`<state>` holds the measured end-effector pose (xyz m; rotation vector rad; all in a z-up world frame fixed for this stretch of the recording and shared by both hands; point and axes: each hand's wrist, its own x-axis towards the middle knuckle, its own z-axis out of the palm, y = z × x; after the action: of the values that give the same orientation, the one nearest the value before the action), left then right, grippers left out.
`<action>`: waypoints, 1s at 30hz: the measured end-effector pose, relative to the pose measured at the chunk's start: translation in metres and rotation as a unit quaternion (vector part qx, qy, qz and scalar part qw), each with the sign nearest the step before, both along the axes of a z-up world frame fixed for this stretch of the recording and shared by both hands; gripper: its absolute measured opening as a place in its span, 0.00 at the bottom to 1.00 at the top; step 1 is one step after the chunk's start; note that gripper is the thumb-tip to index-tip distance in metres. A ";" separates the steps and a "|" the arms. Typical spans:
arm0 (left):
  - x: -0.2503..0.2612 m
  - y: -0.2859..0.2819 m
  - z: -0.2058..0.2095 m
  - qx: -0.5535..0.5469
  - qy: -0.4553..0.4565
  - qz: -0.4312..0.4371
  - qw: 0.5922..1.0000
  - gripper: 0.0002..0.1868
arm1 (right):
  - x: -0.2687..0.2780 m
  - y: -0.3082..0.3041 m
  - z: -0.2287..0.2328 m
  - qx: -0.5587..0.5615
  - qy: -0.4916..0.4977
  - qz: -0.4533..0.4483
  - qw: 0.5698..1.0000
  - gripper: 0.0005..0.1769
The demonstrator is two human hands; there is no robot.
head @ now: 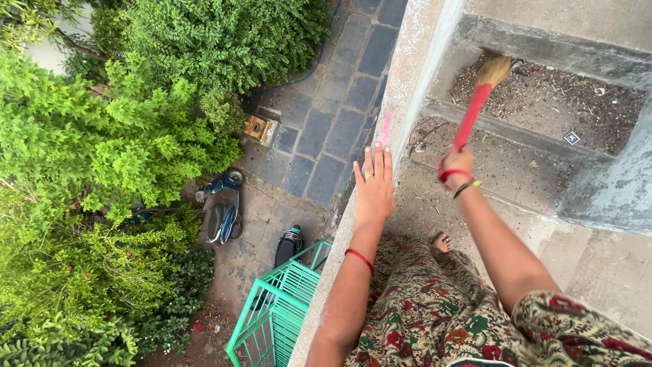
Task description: The person sweeps debris off of concrete outdoor stairs using a handheld broom.
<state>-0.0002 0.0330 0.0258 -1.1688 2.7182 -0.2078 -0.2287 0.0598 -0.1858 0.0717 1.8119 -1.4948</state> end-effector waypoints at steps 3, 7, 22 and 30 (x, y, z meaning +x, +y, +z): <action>0.000 0.000 -0.002 0.000 0.001 -0.001 1.000 0.51 | 0.015 0.010 0.004 0.026 0.049 0.040 0.998 0.09; 0.001 0.003 -0.004 -0.011 0.008 -0.003 1.000 0.51 | -0.016 -0.001 -0.001 -0.024 -0.012 0.099 0.995 0.12; -0.001 0.000 -0.004 -0.004 0.000 -0.003 1.000 0.51 | -0.029 0.037 -0.003 -0.002 -0.057 0.061 0.997 0.11; -0.001 0.000 -0.003 0.028 -0.009 0.001 1.000 0.53 | 0.045 0.044 -0.012 0.048 0.067 0.044 0.996 0.14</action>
<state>-0.0012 0.0331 0.0231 -1.1504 2.6890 -0.1404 -0.1839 0.1042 -0.1980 -0.0628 1.9665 -1.3792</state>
